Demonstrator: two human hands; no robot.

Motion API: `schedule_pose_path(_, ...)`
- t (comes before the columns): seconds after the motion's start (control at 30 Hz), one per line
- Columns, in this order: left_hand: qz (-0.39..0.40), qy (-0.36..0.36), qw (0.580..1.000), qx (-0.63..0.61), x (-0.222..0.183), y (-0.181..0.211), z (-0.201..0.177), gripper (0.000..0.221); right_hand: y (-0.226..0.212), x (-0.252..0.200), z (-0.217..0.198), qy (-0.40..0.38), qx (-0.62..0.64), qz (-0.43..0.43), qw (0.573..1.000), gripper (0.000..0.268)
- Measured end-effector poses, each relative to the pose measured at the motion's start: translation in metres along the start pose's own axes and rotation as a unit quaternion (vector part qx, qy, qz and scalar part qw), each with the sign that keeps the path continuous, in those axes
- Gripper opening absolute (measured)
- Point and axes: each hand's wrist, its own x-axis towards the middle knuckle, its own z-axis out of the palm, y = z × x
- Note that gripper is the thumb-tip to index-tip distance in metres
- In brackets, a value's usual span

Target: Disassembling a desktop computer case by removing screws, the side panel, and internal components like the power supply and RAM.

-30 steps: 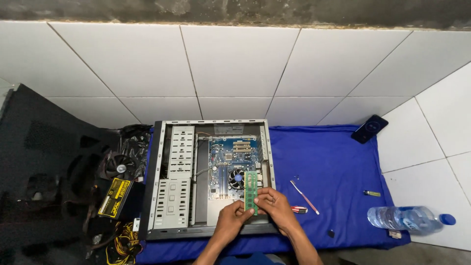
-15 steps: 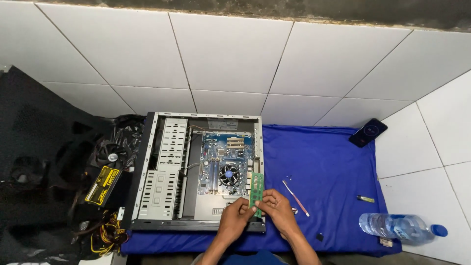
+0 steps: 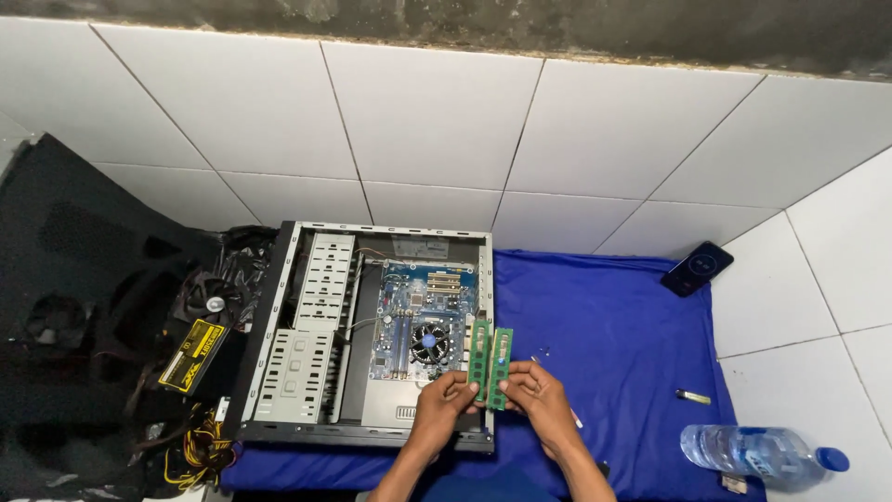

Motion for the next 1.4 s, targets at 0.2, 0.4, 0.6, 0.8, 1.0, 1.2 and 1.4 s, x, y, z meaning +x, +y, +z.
schedule_pose_path(0.2, -0.032, -0.007, 0.999, -0.027, 0.000, 0.020, -0.010, 0.022, -0.024, -0.001, 0.010, -0.024, 0.009, 0.019, 0.999, 0.022)
schedule_pose_path(0.4, -0.034, -0.041, 0.998, -0.034, -0.009, 0.016, -0.006, 0.028, 0.000, 0.014, 0.012, -0.044, -0.009, -0.009, 0.999, 0.022)
schedule_pose_path(0.6, -0.022, 0.002, 0.999, -0.046, -0.008, -0.013, 0.001, 0.039, 0.005, 0.008, 0.007, -0.041, -0.049, 0.019, 0.998, 0.026)
schedule_pose_path(0.8, -0.024, -0.021, 0.999, 0.018, -0.012, -0.005, 0.004, 0.049, 0.011, 0.015, -0.001, -0.053, -0.035, 0.006, 0.998, 0.010)
schedule_pose_path(1.0, -0.049, 0.067, 0.987, 0.136, -0.015, 0.015, -0.025, 0.039, 0.056, 0.126, -0.062, 0.125, -0.004, -0.001, 0.992, 0.015)
schedule_pose_path(1.2, -0.031, 0.166, 0.959, 0.228, 0.006, -0.006, -0.080, 0.034, 0.125, 0.209, -0.114, 0.159, -0.323, 0.046, 0.932, 0.018)
schedule_pose_path(1.4, -0.060, 0.202, 0.922, 0.325, 0.071, -0.047, -0.122, 0.030, 0.168, 0.235, -0.122, 0.132, -0.413, 0.045, 0.900, 0.018)
